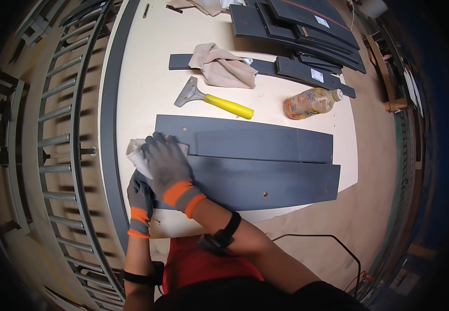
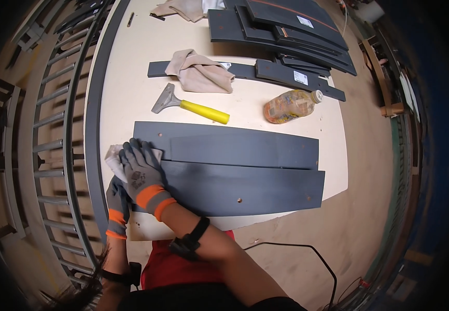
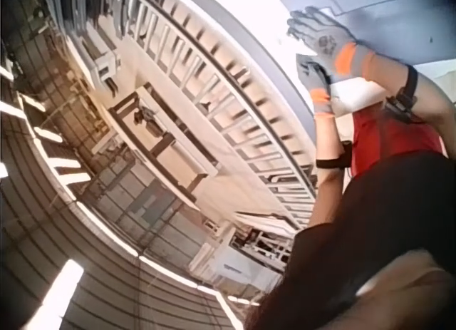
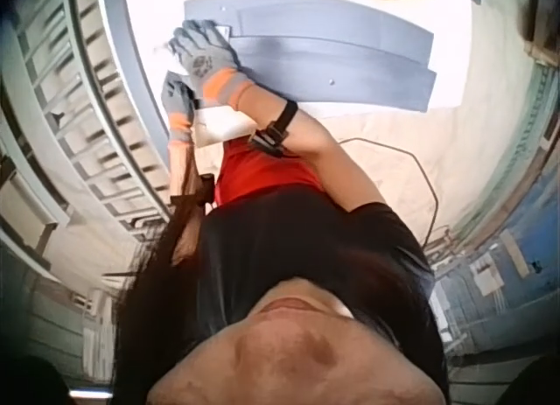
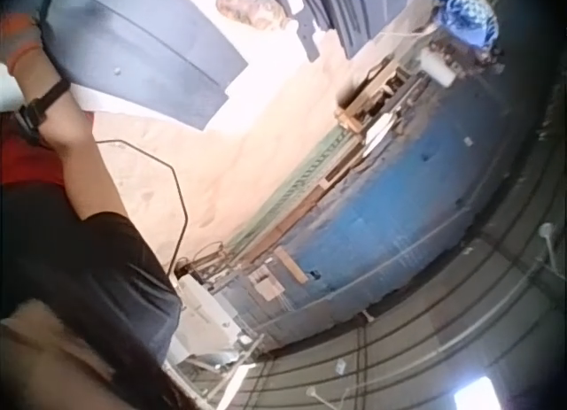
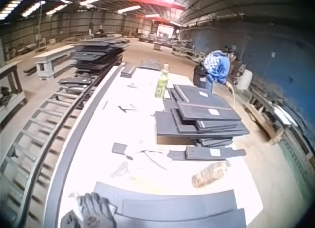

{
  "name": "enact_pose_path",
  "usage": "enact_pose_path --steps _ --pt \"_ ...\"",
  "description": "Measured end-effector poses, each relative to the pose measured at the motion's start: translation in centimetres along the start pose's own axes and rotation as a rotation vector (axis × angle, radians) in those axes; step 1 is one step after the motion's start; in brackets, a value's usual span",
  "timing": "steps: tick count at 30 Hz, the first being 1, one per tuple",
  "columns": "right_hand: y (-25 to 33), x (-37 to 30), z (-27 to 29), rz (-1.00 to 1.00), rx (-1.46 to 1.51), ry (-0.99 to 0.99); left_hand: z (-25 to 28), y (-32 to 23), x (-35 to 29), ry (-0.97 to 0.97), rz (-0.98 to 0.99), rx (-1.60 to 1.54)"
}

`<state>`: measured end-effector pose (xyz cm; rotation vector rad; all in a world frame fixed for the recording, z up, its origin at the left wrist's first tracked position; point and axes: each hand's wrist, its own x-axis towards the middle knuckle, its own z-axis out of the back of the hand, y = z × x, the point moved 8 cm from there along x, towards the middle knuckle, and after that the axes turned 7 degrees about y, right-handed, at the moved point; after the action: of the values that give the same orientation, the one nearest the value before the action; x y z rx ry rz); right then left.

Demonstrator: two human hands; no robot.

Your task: Cleaning and inspecting grey furniture panels using a cloth and scraper at a workbench.

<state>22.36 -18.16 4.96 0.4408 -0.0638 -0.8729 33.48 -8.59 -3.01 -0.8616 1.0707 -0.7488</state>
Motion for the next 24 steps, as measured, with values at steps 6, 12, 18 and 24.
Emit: enact_pose_path --steps 6,12,18,24 --pt "-14.8 -15.1 5.2 -0.377 -0.156 -0.374 1.0 -1.1 -0.8 -0.056 -0.064 -0.158" --pt "-22.3 -24.3 6.4 -0.982 -0.157 -0.506 0.8 -1.1 -2.7 0.051 0.194 -0.453" --pt "-14.2 -13.0 5.6 -0.449 -0.262 -0.225 0.1 -1.0 -2.6 0.109 0.294 -0.376" --pt "-14.5 -8.3 6.1 -0.453 -0.072 -0.251 0.2 -5.7 -3.8 -0.066 -0.644 0.203"
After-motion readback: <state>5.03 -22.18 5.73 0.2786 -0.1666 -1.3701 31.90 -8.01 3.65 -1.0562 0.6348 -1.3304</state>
